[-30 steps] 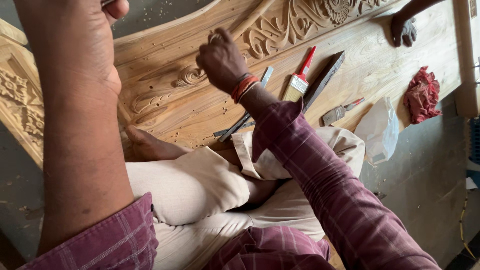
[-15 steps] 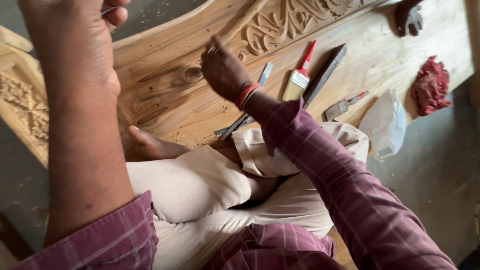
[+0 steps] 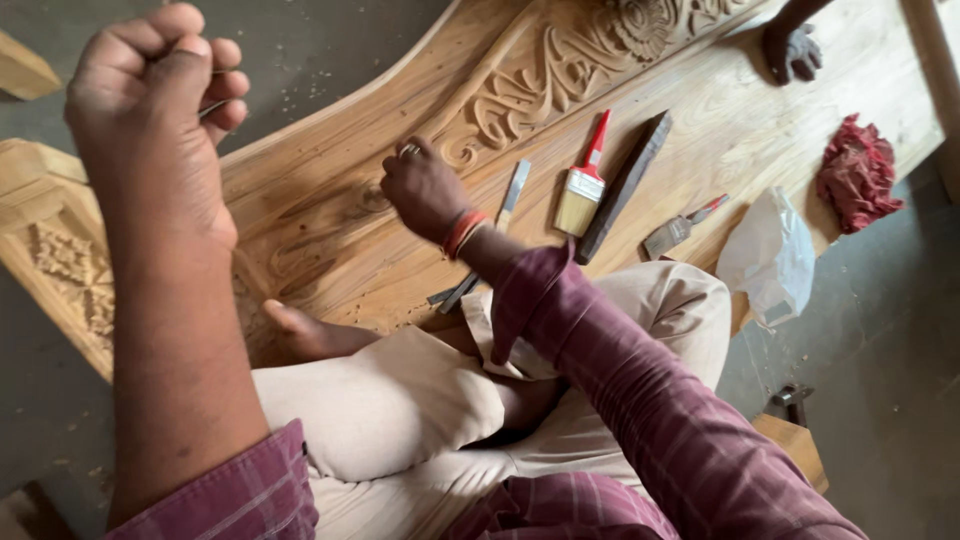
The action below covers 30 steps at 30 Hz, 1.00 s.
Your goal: The person is carving intricate floral patterns into a large wooden board using a chisel and a wooden mallet. They are sitting cross-legged on the floor, striking the chisel to remove wood shavings and refine the design. The person occasionally uses a brush to clear away debris from the carved areas.
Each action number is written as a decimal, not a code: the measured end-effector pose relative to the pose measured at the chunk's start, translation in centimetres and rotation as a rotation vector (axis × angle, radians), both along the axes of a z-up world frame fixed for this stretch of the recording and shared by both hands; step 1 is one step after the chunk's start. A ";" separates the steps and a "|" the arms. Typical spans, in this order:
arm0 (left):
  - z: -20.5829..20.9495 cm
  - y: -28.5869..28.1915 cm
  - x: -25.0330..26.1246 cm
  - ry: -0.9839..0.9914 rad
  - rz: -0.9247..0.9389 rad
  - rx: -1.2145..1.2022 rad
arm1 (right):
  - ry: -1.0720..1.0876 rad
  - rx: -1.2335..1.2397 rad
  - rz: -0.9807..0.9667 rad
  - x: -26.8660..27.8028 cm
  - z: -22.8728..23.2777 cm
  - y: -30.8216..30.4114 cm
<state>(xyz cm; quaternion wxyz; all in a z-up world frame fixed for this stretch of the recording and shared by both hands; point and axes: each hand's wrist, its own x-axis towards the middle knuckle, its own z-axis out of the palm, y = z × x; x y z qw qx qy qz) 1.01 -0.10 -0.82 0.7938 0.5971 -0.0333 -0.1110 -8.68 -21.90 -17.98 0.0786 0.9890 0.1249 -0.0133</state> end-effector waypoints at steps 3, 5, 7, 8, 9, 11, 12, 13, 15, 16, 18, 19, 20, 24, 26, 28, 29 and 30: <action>-0.3 0.3 -0.2 -0.028 -0.027 -0.003 | 0.082 0.524 -0.303 0.2 -0.7 -2.7; -0.3 0.5 -0.2 -0.043 -0.018 -0.008 | 0.056 0.809 -0.681 0.4 -1.4 -5.0; -0.3 0.5 -0.2 -0.042 -0.017 -0.005 | -0.012 0.832 -0.465 0.4 -3.0 -5.2; -0.2 0.4 -0.1 -0.037 -0.017 -0.006 | -0.050 0.841 -0.359 0.4 -3.7 -5.0; -0.1 0.2 0.0 -0.032 -0.016 -0.007 | -0.067 0.789 -0.291 0.7 -4.6 -4.2; -0.1 0.0 0.1 -0.016 -0.013 0.032 | -0.095 0.684 -0.158 1.9 -6.3 -2.3; -0.2 0.1 0.0 -0.002 -0.005 0.055 | -0.103 0.625 -0.097 2.4 -6.7 -2.1; -0.4 0.2 -0.1 -0.038 -0.018 0.041 | -0.111 0.566 -0.036 3.1 -7.0 -2.0; -0.7 0.6 -0.4 -0.098 -0.041 0.021 | -0.143 0.445 0.063 3.4 -7.0 -2.4; -0.7 0.7 -0.4 -0.085 -0.033 0.015 | -0.182 0.372 0.103 3.8 -6.3 -3.6; -0.3 0.6 -0.2 -0.067 -0.013 -0.002 | -0.226 0.288 0.103 3.9 -5.0 -5.3; -0.1 0.5 0.2 -0.077 -0.018 -0.032 | -0.230 0.278 0.064 3.9 -4.6 -5.6; -0.1 0.6 0.2 -0.074 -0.029 -0.054 | -0.224 0.275 0.014 3.1 -4.8 -5.2; -0.1 0.1 -0.2 -0.070 -0.054 -0.060 | -0.269 0.431 0.076 2.3 -7.3 -0.6; -0.1 -0.1 -0.5 -0.060 -0.065 -0.032 | -0.290 0.398 0.215 2.9 -7.7 0.9; -0.1 0.2 -0.6 -0.060 -0.062 -0.029 | -0.233 0.394 0.301 4.0 -6.6 0.3; -0.3 0.4 -0.6 -0.061 -0.056 -0.041 | -0.202 0.391 0.349 4.3 -5.8 -0.5; -0.4 0.6 -0.4 -0.065 -0.047 -0.055 | -0.167 0.341 0.309 4.6 -4.8 -1.3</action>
